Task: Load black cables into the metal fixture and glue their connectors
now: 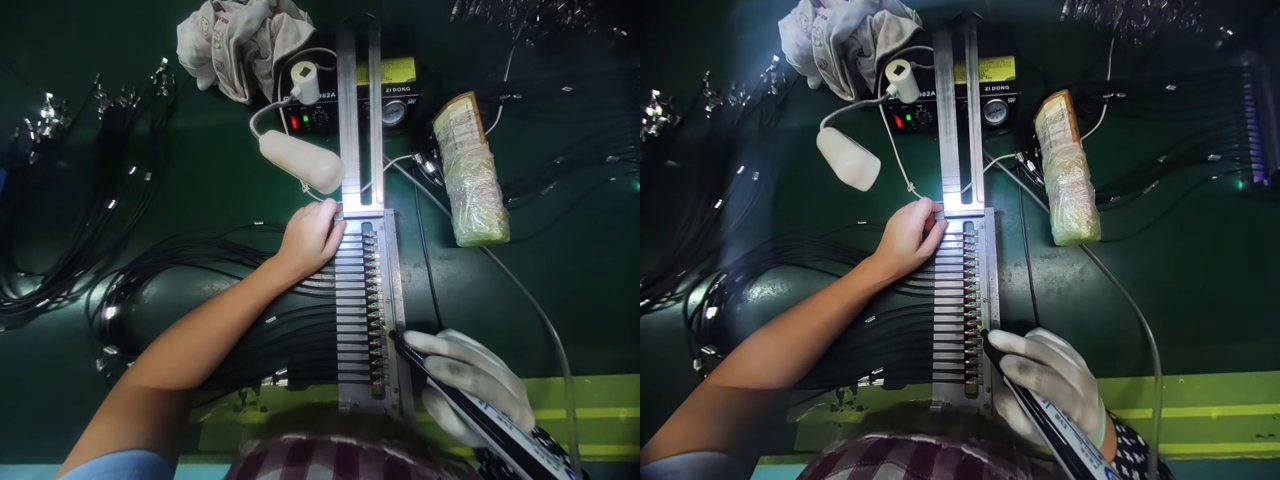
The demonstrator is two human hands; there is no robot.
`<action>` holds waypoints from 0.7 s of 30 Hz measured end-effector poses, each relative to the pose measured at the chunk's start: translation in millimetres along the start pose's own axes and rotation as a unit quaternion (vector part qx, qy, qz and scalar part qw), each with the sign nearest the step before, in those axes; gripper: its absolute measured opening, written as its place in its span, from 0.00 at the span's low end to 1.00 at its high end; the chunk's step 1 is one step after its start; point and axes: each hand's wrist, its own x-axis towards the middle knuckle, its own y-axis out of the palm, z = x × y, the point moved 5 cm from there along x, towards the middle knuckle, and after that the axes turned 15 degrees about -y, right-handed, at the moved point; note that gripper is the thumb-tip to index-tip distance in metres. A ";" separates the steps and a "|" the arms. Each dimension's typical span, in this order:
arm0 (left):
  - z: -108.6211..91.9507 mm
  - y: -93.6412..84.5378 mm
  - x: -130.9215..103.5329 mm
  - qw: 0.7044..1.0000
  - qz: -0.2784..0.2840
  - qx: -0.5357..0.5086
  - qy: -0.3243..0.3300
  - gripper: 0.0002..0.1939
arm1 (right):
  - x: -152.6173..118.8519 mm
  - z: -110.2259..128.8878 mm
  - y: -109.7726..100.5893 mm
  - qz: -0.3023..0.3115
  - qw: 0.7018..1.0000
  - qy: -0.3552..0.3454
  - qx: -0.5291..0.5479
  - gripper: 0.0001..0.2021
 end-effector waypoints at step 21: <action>0.0 -0.3 0.2 1.000 -0.003 -0.001 0.003 0.08 | -2.4 2.1 -0.4 -0.017 1.000 0.004 -0.007 0.13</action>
